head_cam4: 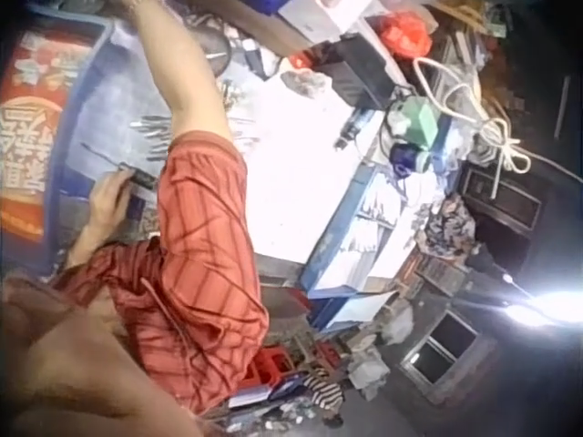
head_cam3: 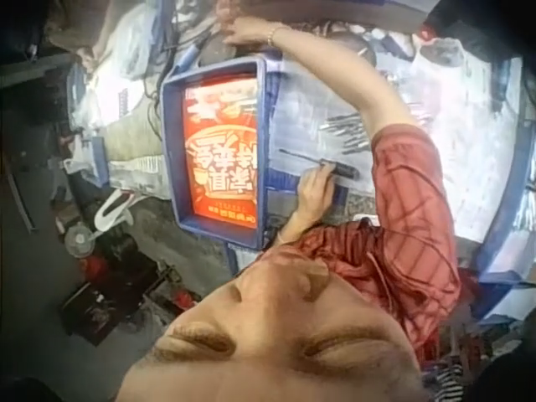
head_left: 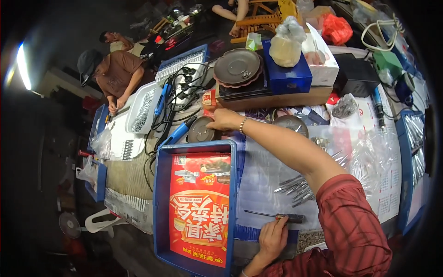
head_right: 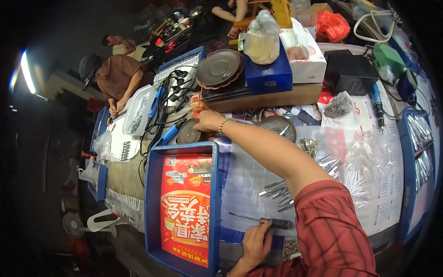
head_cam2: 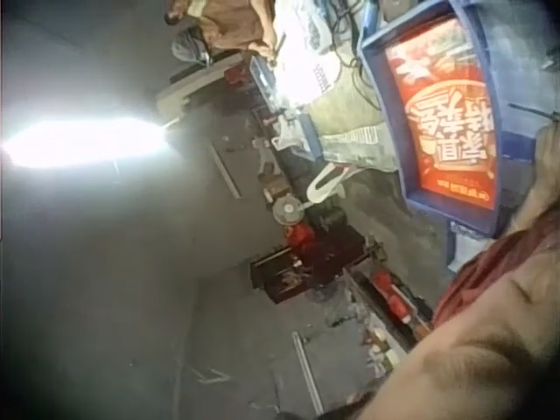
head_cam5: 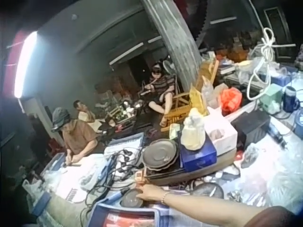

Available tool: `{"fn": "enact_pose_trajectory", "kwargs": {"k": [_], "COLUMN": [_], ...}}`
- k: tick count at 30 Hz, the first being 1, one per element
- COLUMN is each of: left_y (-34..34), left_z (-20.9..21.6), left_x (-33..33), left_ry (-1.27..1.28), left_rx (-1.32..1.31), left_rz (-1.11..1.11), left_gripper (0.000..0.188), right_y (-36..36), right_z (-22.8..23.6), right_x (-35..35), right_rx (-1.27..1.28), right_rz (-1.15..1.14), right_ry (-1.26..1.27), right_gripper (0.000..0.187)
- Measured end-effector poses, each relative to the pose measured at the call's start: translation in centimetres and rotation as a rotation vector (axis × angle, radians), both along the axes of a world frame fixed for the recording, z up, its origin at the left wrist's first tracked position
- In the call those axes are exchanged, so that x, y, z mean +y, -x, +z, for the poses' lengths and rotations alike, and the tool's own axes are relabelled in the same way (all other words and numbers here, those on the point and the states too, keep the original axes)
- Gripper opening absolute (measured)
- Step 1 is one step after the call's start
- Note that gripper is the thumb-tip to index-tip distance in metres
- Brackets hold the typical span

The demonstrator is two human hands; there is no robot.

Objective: The recorder manually marks and organizes small metal rods into a fixture using a scribe.

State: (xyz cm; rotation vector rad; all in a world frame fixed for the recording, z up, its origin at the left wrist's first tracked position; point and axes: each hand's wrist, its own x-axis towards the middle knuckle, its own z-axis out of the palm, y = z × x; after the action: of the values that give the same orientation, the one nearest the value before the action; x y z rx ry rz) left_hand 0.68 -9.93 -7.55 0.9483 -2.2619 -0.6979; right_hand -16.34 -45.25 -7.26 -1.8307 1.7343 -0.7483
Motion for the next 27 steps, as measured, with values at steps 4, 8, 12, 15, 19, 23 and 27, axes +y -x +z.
{"fn": "enact_pose_trajectory", "kwargs": {"k": [4,8,12,15,19,23,27], "left_y": [-0.1,-0.1,-0.1,-0.2,0.0,0.1,0.1], "left_z": [0.2,0.1,0.2,0.2,0.2,0.2,0.1], "left_x": [-0.2,-0.2,-0.2,-0.3,-0.2,-0.1,0.0], "left_ry": [-0.025,-0.037,-0.048,-0.047,-0.047,-0.066,-0.057], "left_rx": [-0.012,-0.017,-0.012,-0.009,-0.013,-0.027,-0.01], "left_rz": [-0.01,-0.012,-0.014,-0.004,-0.008,-0.007,-0.008], "left_gripper": [0.04,0.04,0.04,0.041,0.041,0.042,0.042], "right_y": [-0.1,0.0,0.0,-0.2,-0.7,-1.1,-1.3], "right_z": [2.4,2.5,3.5,6.3,6.9,8.5,10.4], "right_x": [0.1,0.2,-0.2,-0.1,-0.8,-0.6,0.4], "right_rx": [-0.181,-0.183,-0.343,-0.383,-0.49,-0.492,-0.535], "right_rz": [0.002,-0.008,-0.043,-0.107,-0.11,-0.09,-0.06], "right_ry": [-0.295,-0.227,-0.14,-0.11,-0.116,-0.093,-0.102], "right_gripper": [0.028,0.033,0.032,0.03,0.031,0.031,0.031]}}
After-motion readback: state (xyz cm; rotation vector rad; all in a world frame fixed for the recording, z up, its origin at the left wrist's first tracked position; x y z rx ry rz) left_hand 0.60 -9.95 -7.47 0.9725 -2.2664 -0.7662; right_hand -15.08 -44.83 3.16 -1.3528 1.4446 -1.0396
